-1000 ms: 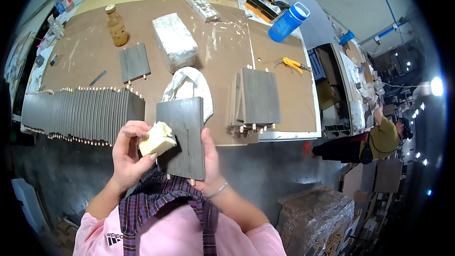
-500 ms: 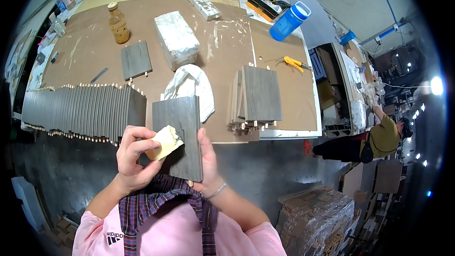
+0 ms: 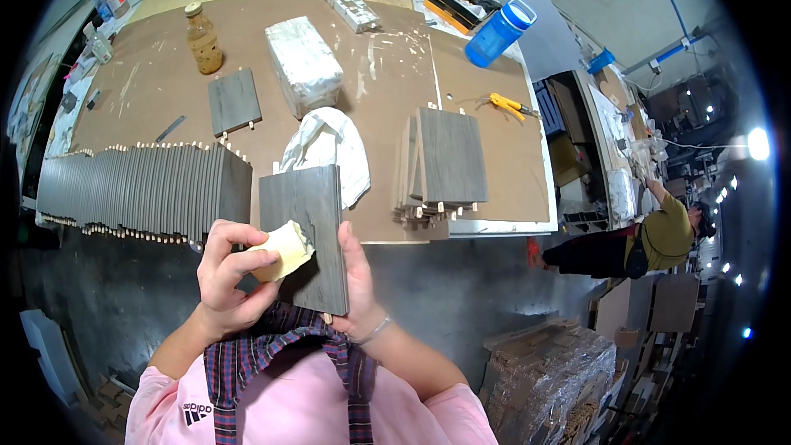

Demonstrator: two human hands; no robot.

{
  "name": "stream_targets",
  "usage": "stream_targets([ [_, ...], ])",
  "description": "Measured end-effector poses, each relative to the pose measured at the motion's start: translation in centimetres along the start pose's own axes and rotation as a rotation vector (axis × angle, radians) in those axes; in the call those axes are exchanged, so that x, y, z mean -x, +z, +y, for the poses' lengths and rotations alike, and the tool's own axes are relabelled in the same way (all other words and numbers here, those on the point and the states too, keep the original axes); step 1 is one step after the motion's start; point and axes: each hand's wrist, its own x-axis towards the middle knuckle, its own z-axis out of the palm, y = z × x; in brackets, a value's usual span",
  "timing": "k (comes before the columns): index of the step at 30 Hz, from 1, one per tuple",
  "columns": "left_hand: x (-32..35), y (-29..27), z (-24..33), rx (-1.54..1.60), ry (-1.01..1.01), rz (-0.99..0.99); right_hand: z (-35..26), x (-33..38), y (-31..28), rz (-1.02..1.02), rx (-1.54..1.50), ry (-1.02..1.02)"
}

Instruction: The person sands the edges and surfaces of several grey wood panels using a sanding block, wipes them with a cloth, and applies a liquid from a bottle onto the wood.

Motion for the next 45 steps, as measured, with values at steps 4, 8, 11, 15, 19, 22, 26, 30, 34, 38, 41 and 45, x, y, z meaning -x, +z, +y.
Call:
stream_targets([
  [4, -0.1, 0.0, -0.4, -0.019, 0.013, 0.021, 0.2, 0.0, 0.2, -0.02, -0.041, 0.018],
  [8, -0.1, -0.6, 0.3, -0.007, 0.05, -0.018, 0.2, 0.1, -0.1, -0.044, -0.084, 0.038],
  [11, -0.1, -0.4, -0.1, -0.006, 0.025, 0.019, 0.3, 0.1, -0.2, -0.052, -0.088, 0.051],
  [15, 0.4, -1.3, -0.7, 0.128, -0.102, 0.149, 0.2, 0.2, -0.3, 0.034, -0.046, 0.041],
  [19, 1.0, -2.1, -1.2, 0.469, -0.379, 0.242, 0.0, 0.4, -0.5, -0.033, -0.118, 0.088],
  [22, 0.9, -2.4, -1.3, 0.449, -0.344, 0.243, 0.1, 0.6, 0.3, -0.008, -0.077, 0.104],
  [26, 0.0, -1.9, -1.3, 0.301, -0.213, 0.226, 0.5, 0.8, 0.3, 0.018, -0.01, 0.102],
  [30, -0.5, -1.8, -1.3, 0.195, -0.17, 0.181, 0.9, 1.0, 0.0, -0.027, -0.059, 0.12],
  [34, -1.0, -1.5, -1.4, 0.132, -0.125, 0.142, 1.1, 1.1, 0.0, -0.062, -0.02, 0.13],
  [38, -1.8, -1.4, -1.1, 0.06, -0.099, 0.206, 1.4, 1.2, 0.5, -0.015, 0.059, 0.124],
  [41, -2.1, -1.1, -1.3, 0.031, -0.072, 0.18, 1.4, 1.2, 0.5, 0.03, 0.074, 0.11],
  [45, -2.1, -1.5, -1.2, -0.044, -0.025, 0.189, 1.6, 1.2, 0.5, 0.004, 0.067, 0.129],
])
